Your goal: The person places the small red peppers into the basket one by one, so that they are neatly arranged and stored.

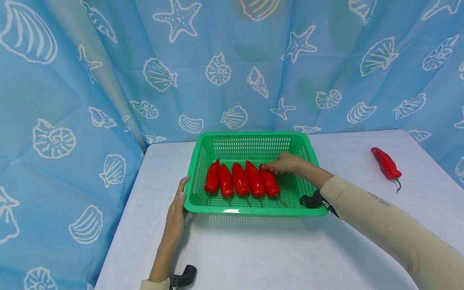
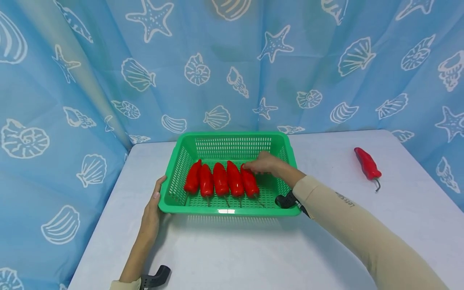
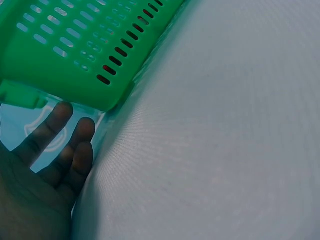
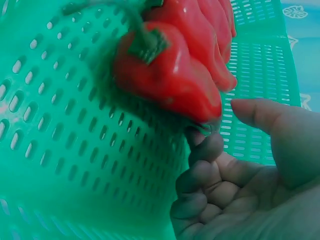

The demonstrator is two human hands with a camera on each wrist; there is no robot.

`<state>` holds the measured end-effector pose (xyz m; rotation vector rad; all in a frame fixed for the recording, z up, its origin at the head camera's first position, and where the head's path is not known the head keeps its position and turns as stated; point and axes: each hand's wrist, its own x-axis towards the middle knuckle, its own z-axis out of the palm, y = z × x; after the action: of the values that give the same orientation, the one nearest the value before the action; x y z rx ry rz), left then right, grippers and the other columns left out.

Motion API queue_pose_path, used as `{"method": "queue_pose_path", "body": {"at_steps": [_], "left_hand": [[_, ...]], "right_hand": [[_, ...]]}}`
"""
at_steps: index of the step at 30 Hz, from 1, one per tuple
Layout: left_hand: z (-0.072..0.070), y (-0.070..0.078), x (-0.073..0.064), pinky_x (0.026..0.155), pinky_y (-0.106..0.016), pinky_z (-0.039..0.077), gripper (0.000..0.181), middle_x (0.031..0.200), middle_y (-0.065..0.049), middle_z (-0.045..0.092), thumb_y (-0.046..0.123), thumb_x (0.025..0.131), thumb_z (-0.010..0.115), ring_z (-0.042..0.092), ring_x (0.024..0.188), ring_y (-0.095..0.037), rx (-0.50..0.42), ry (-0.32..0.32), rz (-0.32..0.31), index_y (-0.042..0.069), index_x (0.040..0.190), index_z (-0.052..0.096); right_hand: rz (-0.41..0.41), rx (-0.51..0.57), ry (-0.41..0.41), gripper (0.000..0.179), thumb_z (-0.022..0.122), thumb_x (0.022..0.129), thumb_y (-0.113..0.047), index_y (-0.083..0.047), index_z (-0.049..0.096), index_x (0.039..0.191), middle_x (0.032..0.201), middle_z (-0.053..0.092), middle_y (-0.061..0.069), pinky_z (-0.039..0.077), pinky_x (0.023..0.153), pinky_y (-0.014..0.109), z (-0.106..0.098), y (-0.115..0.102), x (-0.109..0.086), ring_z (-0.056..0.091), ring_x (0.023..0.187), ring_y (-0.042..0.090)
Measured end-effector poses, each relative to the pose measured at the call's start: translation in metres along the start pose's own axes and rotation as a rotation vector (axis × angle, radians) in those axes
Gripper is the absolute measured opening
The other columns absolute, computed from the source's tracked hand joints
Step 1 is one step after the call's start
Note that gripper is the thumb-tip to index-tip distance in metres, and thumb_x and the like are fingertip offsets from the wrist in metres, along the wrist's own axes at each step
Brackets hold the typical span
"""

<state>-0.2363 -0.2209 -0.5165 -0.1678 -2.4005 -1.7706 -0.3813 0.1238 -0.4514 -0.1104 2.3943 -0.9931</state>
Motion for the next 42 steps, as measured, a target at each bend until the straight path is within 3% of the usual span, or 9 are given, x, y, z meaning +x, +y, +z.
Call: {"method": "queue_pose_path", "body": {"at_steps": [5, 8, 12, 17, 24, 28, 34, 38, 42], "left_hand": [[-0.002, 0.0, 0.0, 0.114, -0.06, 0.02, 0.05, 0.161, 0.002, 0.028, 0.048, 0.108, 0.02, 0.025, 0.147, -0.024, -0.007, 0.001, 0.005, 0.038, 0.156, 0.031], [-0.001, -0.001, 0.0, 0.115, -0.059, 0.019, 0.051, 0.162, 0.002, 0.026, 0.048, 0.108, 0.019, 0.023, 0.148, -0.023, -0.011, -0.007, -0.004, 0.037, 0.157, 0.03], [0.0, -0.001, 0.0, 0.116, -0.058, 0.018, 0.051, 0.162, 0.004, 0.025, 0.049, 0.108, 0.019, 0.022, 0.148, -0.021, -0.02, -0.004, -0.007, 0.038, 0.157, 0.03], [0.001, -0.002, -0.001, 0.115, -0.059, 0.019, 0.051, 0.162, 0.003, 0.026, 0.048, 0.108, 0.019, 0.023, 0.148, -0.022, -0.028, -0.01, 0.0, 0.036, 0.157, 0.03], [-0.001, -0.001, 0.001, 0.116, -0.058, 0.018, 0.05, 0.161, 0.004, 0.026, 0.046, 0.109, 0.019, 0.022, 0.148, -0.021, -0.021, -0.005, 0.015, 0.036, 0.156, 0.031], [-0.002, 0.0, 0.0, 0.116, -0.057, 0.018, 0.05, 0.161, 0.004, 0.027, 0.046, 0.109, 0.019, 0.022, 0.148, -0.02, -0.009, -0.002, 0.013, 0.037, 0.156, 0.032], [0.0, 0.001, 0.0, 0.115, -0.057, 0.018, 0.05, 0.161, 0.002, 0.027, 0.044, 0.109, 0.018, 0.023, 0.148, -0.022, 0.003, -0.018, 0.021, 0.034, 0.157, 0.03], [0.0, 0.003, 0.0, 0.116, -0.058, 0.016, 0.051, 0.162, 0.002, 0.027, 0.045, 0.109, 0.018, 0.022, 0.148, -0.022, 0.011, -0.005, 0.012, 0.033, 0.157, 0.03], [0.002, 0.003, -0.001, 0.115, -0.06, 0.016, 0.052, 0.162, 0.002, 0.026, 0.048, 0.108, 0.018, 0.022, 0.148, -0.023, 0.004, 0.002, -0.008, 0.036, 0.157, 0.029]], "right_hand": [[-0.017, -0.003, 0.009, 0.042, 0.064, 0.095, -0.034, -0.011, 0.051, 0.062, 0.059, 0.046, 0.0, 0.033, 0.06, 0.032, 0.0, 0.0, 0.0, 0.038, 0.058, 0.017], [-0.052, -0.025, 0.042, 0.039, 0.064, 0.095, -0.033, -0.006, 0.06, 0.068, 0.069, 0.059, 0.002, 0.041, 0.063, 0.032, -0.002, 0.0, -0.002, 0.051, 0.066, 0.017], [-0.127, -0.074, 0.094, 0.042, 0.061, 0.098, -0.036, 0.004, 0.073, 0.095, 0.096, 0.071, 0.015, 0.047, 0.066, 0.035, -0.008, -0.002, -0.007, 0.063, 0.082, 0.025], [-0.204, -0.021, 0.121, 0.046, 0.056, 0.102, -0.039, 0.0, 0.071, 0.121, 0.112, 0.068, 0.018, 0.048, 0.074, 0.039, -0.017, -0.009, -0.026, 0.062, 0.096, 0.032], [-0.324, 0.197, 0.201, 0.04, 0.053, 0.104, -0.039, -0.005, 0.072, 0.113, 0.094, 0.058, 0.013, 0.042, 0.08, 0.042, -0.034, -0.015, -0.057, 0.051, 0.096, 0.031], [-0.376, 0.308, 0.269, 0.043, 0.055, 0.103, -0.042, -0.001, 0.066, 0.094, 0.094, 0.054, 0.015, 0.039, 0.087, 0.045, -0.038, -0.009, -0.071, 0.051, 0.101, 0.026], [-0.494, 0.438, 0.408, 0.041, 0.055, 0.104, -0.035, 0.005, 0.066, 0.107, 0.077, 0.042, 0.013, 0.039, 0.087, 0.038, -0.043, 0.017, -0.094, 0.048, 0.099, 0.027], [-0.516, 0.448, 0.499, 0.042, 0.056, 0.103, -0.036, 0.005, 0.066, 0.105, 0.079, 0.046, 0.012, 0.041, 0.084, 0.032, -0.047, 0.025, -0.098, 0.048, 0.097, 0.028], [-0.449, 0.376, 0.594, 0.044, 0.056, 0.102, -0.041, -0.001, 0.071, 0.111, 0.089, 0.055, 0.011, 0.045, 0.081, 0.031, -0.055, 0.03, -0.1, 0.05, 0.1, 0.024]]}}
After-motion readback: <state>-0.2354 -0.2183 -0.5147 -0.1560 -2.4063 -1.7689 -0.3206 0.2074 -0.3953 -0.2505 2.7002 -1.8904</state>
